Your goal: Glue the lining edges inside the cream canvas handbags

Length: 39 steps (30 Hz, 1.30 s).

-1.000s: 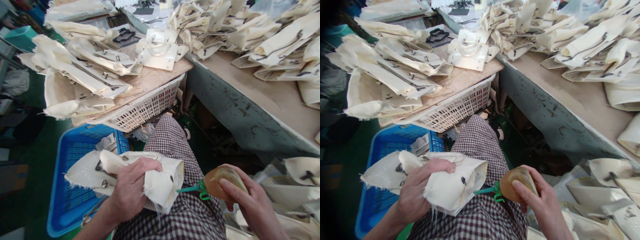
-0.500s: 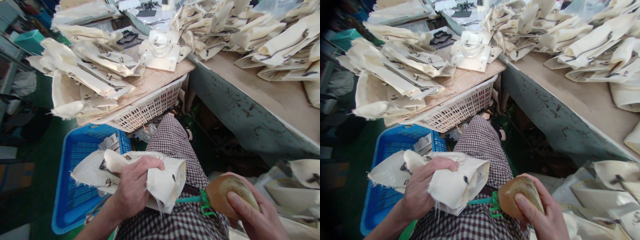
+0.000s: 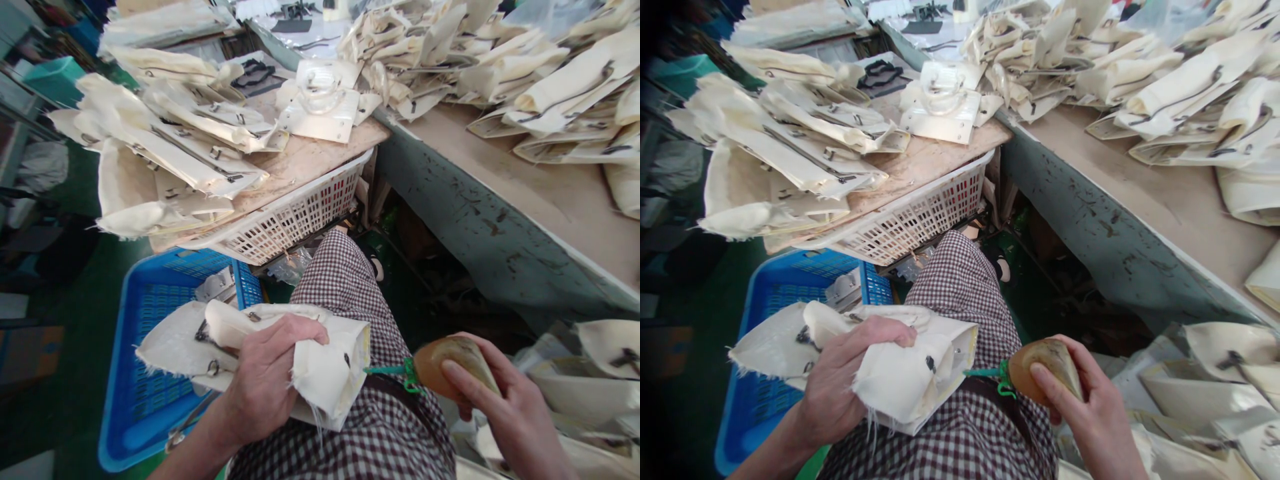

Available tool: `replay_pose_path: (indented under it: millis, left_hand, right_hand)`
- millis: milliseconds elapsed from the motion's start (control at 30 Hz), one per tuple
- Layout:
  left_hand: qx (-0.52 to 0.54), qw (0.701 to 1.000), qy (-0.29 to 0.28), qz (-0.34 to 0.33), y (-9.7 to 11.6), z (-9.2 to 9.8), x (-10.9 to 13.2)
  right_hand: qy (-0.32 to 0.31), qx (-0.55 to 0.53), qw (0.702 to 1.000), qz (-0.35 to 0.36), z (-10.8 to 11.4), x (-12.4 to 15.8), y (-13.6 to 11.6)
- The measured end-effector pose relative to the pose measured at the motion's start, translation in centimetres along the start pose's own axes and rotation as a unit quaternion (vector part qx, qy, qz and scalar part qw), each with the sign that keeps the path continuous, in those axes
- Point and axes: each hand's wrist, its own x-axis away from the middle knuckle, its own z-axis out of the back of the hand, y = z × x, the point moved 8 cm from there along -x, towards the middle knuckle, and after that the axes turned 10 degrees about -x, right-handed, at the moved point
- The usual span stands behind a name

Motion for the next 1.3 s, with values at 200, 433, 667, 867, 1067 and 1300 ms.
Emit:
replay_pose_path:
  millis: [200,433,667,867,1067,1300]
  left_hand:
    - [0.005,1.000,0.001,-0.004,0.0,0.0,0.2]
    - [0.021,1.000,-0.001,0.017,-0.4,0.1,0.6]
    - [0.023,1.000,0.000,0.008,-0.3,0.0,0.4]
    - [0.021,1.000,0.000,0.015,-0.2,-0.2,0.2]
    - [0.018,1.000,-0.003,0.016,-0.2,0.0,-0.1]
    - [0.010,1.000,0.003,-0.005,0.2,0.1,-0.2]
  right_hand:
    - [-0.024,-0.090,0.995,-0.030,-0.5,0.8,0.5]
    - [-0.027,-0.061,0.997,-0.027,0.2,-0.4,1.7]
    - [-0.029,-0.083,0.996,-0.029,-0.2,0.0,1.7]
    - [-0.016,-0.040,0.999,-0.003,-0.3,-0.8,1.4]
    - [-0.009,-0.066,0.998,-0.010,-0.5,-0.2,1.6]
    - [0.010,0.007,1.000,0.010,0.2,-1.3,2.3]
